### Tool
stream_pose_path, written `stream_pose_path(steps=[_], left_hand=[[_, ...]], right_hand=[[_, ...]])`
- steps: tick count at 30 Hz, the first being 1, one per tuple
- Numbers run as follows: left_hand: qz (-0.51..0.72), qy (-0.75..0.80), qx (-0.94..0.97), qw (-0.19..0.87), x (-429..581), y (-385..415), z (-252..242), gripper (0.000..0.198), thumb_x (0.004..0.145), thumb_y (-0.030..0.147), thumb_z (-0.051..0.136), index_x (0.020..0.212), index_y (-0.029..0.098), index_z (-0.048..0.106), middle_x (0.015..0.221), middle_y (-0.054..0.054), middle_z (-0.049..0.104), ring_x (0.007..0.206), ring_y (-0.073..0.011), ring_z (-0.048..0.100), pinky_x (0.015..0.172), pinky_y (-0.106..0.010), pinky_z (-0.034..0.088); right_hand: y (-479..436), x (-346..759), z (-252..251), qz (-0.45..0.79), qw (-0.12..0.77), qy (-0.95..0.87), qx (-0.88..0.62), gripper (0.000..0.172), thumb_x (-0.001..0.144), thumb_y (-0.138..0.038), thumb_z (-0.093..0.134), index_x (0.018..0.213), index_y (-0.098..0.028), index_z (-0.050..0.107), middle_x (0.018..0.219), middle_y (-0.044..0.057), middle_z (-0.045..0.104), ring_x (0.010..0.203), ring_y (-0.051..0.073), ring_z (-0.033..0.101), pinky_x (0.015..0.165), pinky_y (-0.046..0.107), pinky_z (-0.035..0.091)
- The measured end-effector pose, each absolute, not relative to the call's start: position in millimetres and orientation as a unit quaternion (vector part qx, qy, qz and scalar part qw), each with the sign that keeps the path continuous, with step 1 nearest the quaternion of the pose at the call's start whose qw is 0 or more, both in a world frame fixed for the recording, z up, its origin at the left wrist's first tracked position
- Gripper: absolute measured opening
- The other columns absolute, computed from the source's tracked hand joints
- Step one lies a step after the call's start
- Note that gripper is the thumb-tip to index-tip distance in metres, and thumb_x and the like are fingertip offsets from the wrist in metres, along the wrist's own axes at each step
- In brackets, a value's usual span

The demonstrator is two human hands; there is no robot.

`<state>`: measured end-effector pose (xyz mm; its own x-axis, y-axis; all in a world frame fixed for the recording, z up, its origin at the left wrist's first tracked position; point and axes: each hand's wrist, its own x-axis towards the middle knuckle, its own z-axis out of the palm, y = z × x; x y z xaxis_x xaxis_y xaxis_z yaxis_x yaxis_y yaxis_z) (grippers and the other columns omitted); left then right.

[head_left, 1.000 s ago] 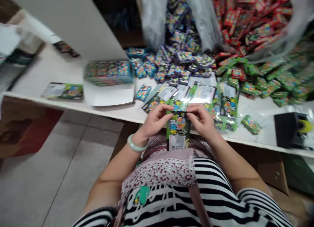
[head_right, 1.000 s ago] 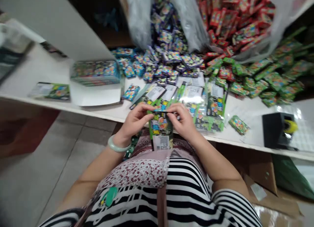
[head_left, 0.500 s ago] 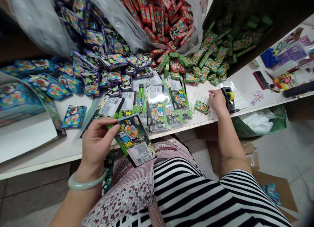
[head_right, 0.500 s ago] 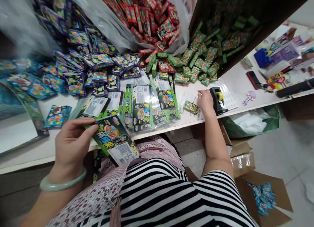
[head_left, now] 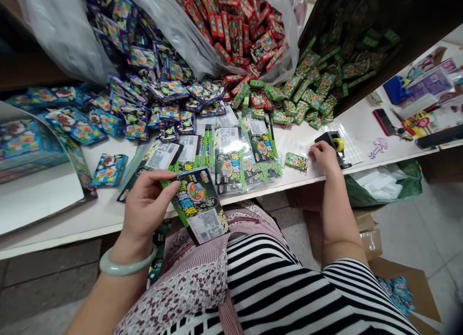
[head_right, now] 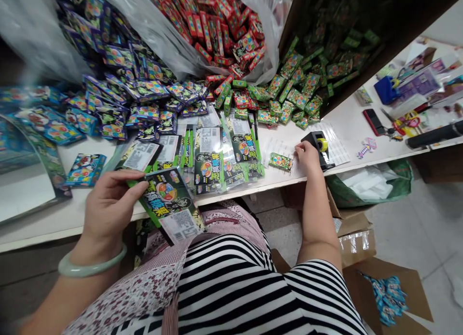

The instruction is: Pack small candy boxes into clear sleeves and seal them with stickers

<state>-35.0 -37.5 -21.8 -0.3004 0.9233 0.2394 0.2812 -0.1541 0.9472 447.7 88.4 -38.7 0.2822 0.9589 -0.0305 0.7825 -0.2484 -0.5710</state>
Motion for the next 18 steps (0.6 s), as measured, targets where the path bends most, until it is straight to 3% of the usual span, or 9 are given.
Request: stream_pose_path(steps=[7,11,14,18], left_hand=[[0.576,0.516,0.570,0.276,-34.6,-33.7,-21.8,0.020,0.075,0.020,0.079,0.091,0.031,0.073,0.087,0.002,0.071,0.082,-0.0169,0.065,0.069,-0.031,0.052],[0.567,0.515,0.582,0.272,-25.8,-36.3,-16.5,0.013,0.081,0.021,0.074,0.091,0.026,0.068,0.086,0.001,0.067,0.081,-0.0151,0.063,0.072,-0.029,0.050],[0.551,0.525,0.586,0.279,-17.7,-39.9,-11.2,0.011,0.085,0.027,0.072,0.091,0.023,0.064,0.086,0.000,0.065,0.080,-0.0149,0.061,0.072,-0.029,0.050],[0.537,0.522,0.593,0.296,-17.0,-43.6,-6.7,0.012,0.090,0.032,0.067,0.094,0.023,0.062,0.084,0.000,0.062,0.080,-0.0156,0.059,0.073,-0.030,0.048]], right_hand=[[84.9,414.6,-1.5,0.224,0.311,-0.559,-0.735,0.016,0.082,-0.037,0.059,0.080,-0.021,0.057,0.074,0.001,0.063,0.074,0.018,0.062,0.073,0.034,0.053],[74.5,332.2,40.3,0.384,0.378,-0.648,-0.538,0.016,0.081,-0.038,0.066,0.084,-0.023,0.061,0.075,-0.001,0.063,0.069,0.014,0.060,0.071,0.030,0.051],[59.3,254.0,69.1,0.479,0.296,-0.732,-0.384,0.016,0.084,-0.037,0.068,0.082,-0.022,0.064,0.077,0.000,0.066,0.071,0.014,0.060,0.070,0.030,0.050],[50.7,180.9,83.0,0.494,0.206,-0.798,-0.278,0.021,0.086,-0.039,0.069,0.078,-0.020,0.065,0.077,0.001,0.067,0.071,0.014,0.059,0.070,0.030,0.048]])
